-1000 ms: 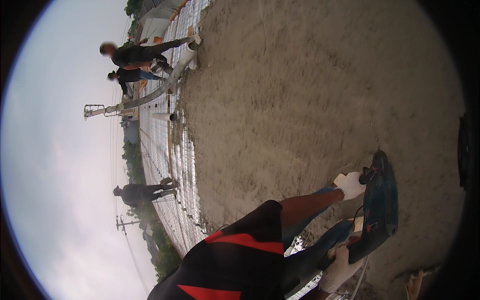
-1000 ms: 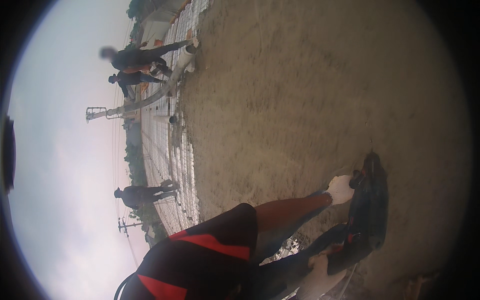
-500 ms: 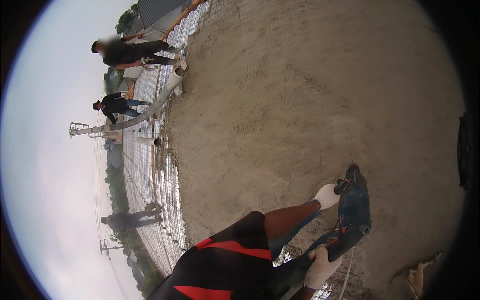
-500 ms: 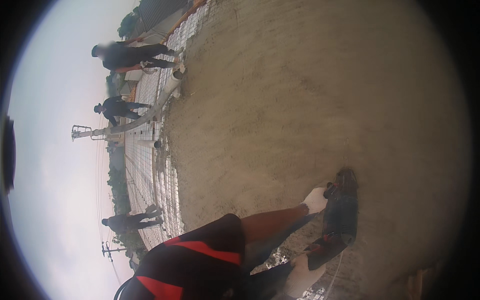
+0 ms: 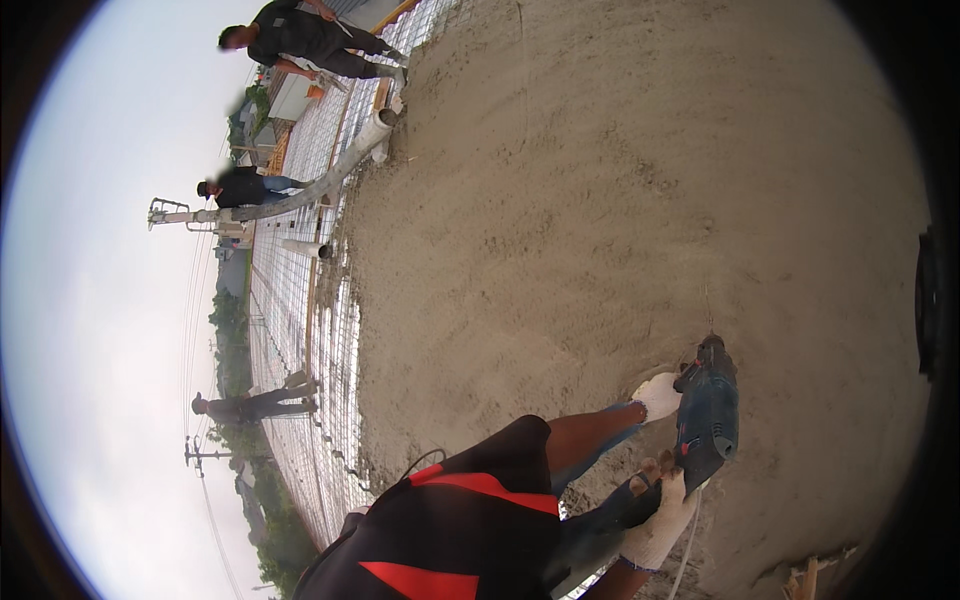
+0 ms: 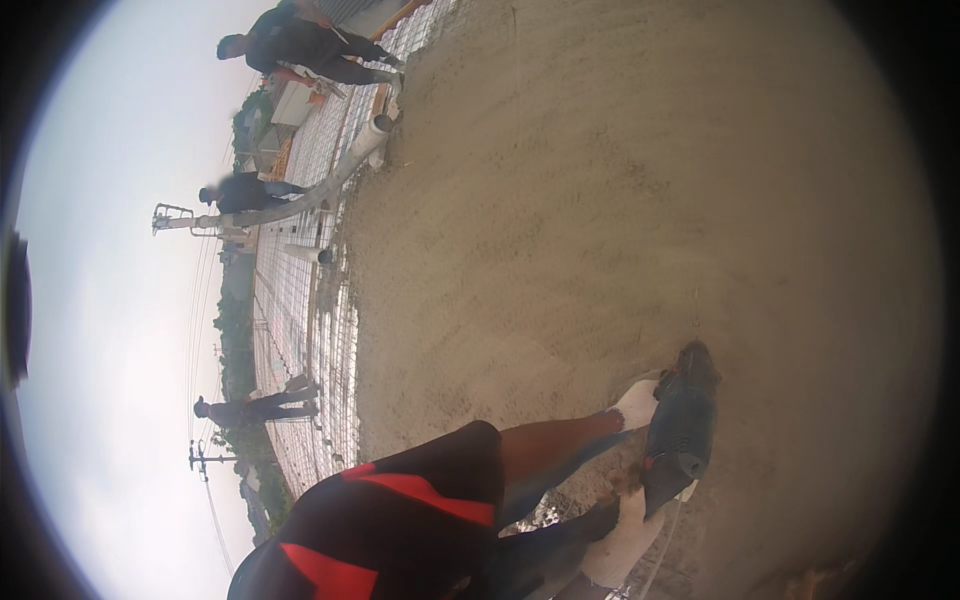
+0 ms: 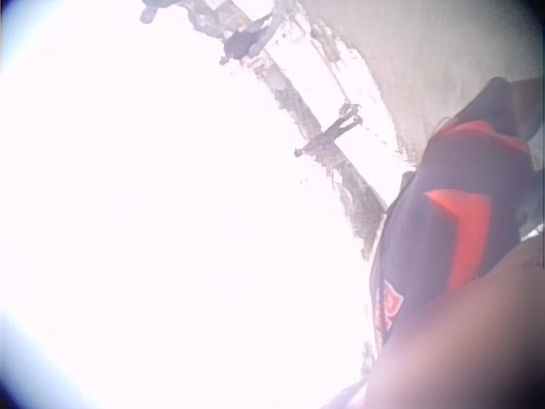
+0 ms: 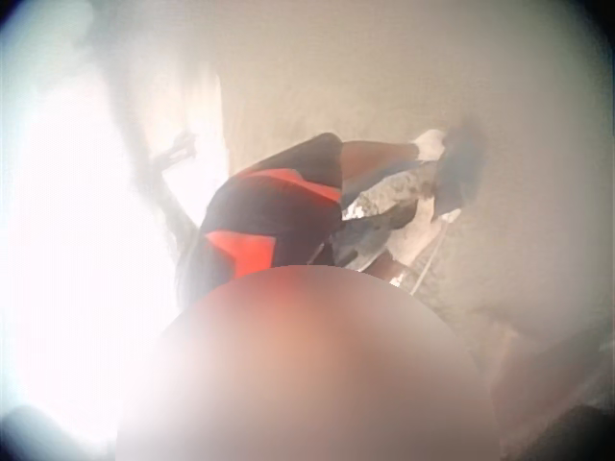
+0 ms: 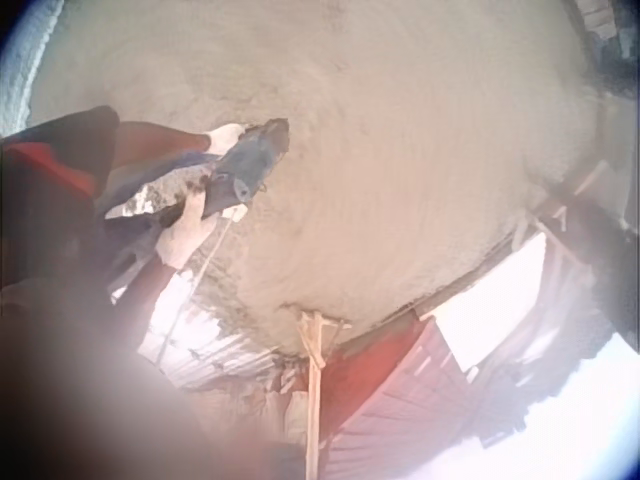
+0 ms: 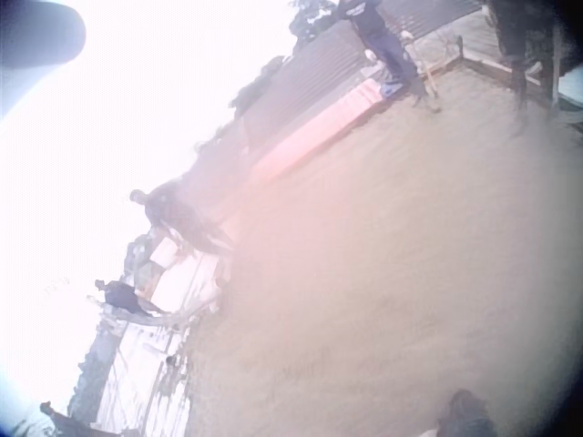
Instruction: The person uses a handheld electric drill to make holes in a freshly poured concrete slab on a rooftop. Other workers are visible nearby, smoothing and leveling the wet concrete with tools.
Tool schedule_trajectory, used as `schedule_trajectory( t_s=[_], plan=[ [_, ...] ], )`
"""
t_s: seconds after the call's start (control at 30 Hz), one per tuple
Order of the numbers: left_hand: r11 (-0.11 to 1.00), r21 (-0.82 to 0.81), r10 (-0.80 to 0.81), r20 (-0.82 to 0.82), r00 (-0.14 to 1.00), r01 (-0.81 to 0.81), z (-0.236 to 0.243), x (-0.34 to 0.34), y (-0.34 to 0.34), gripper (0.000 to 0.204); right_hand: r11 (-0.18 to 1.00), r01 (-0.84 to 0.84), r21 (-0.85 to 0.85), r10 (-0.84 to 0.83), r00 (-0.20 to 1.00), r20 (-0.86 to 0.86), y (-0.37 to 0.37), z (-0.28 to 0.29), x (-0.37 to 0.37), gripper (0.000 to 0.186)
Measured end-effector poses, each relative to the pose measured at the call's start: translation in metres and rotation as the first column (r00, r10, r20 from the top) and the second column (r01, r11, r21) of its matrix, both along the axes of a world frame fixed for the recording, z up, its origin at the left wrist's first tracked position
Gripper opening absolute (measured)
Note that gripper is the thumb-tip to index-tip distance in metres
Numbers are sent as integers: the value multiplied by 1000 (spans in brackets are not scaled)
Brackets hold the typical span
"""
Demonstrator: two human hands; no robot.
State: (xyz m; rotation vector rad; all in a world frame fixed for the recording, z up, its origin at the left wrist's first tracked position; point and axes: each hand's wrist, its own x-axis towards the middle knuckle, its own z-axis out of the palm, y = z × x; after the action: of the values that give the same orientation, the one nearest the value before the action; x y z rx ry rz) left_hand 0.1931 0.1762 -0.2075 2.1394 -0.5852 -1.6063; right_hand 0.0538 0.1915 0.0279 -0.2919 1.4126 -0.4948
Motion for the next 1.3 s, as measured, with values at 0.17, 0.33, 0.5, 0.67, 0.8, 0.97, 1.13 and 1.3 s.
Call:
schedule_trajectory(
  t_s=[0.17, 0.33, 0.5, 0.67, 0.8, 0.97, 1.13, 1.3],
  plan=[
    [997, -56, 51, 33, 998, -49, 1, -6, 4, 41, 996, -78, -36, 73, 990, -122, -8, -5, 9, 34],
    [993, -71, 90, -9, 996, -90, -54, -25, 26, 35, 975, -219, -42, 206, 956, -211, -5, -7, 5, 16],
    [917, -213, 333, -61, 941, -338, -173, -70, 63, 31, 958, -287, 10, 279, 922, -267, -3, 1, 4, 16],
    [842, -161, 439, -348, 828, -515, -222, -78, 78, 31, 966, -257, -25, 239, 927, -289, -1, 0, 5, 17],
    [948, -138, 278, -79, 957, -287, -180, -62, 77, 30, 971, -237, 5, 234, 951, -202, 5, -6, -2, 18],
    [935, -134, 324, -59, 944, -329, -147, -53, 63, 30, 973, -231, 10, 226, 944, -239, 14, -16, -12, 19],
    [952, -121, 271, -101, 957, -283, -140, -48, 63, 33, 964, -258, 61, 264, 915, -304, 22, -22, -16, 23],
    [977, -171, 120, -72, 990, -130, -138, -46, 64, 36, 959, -281, 43, 283, 923, -260, 21, -22, -17, 26]
  ],
)
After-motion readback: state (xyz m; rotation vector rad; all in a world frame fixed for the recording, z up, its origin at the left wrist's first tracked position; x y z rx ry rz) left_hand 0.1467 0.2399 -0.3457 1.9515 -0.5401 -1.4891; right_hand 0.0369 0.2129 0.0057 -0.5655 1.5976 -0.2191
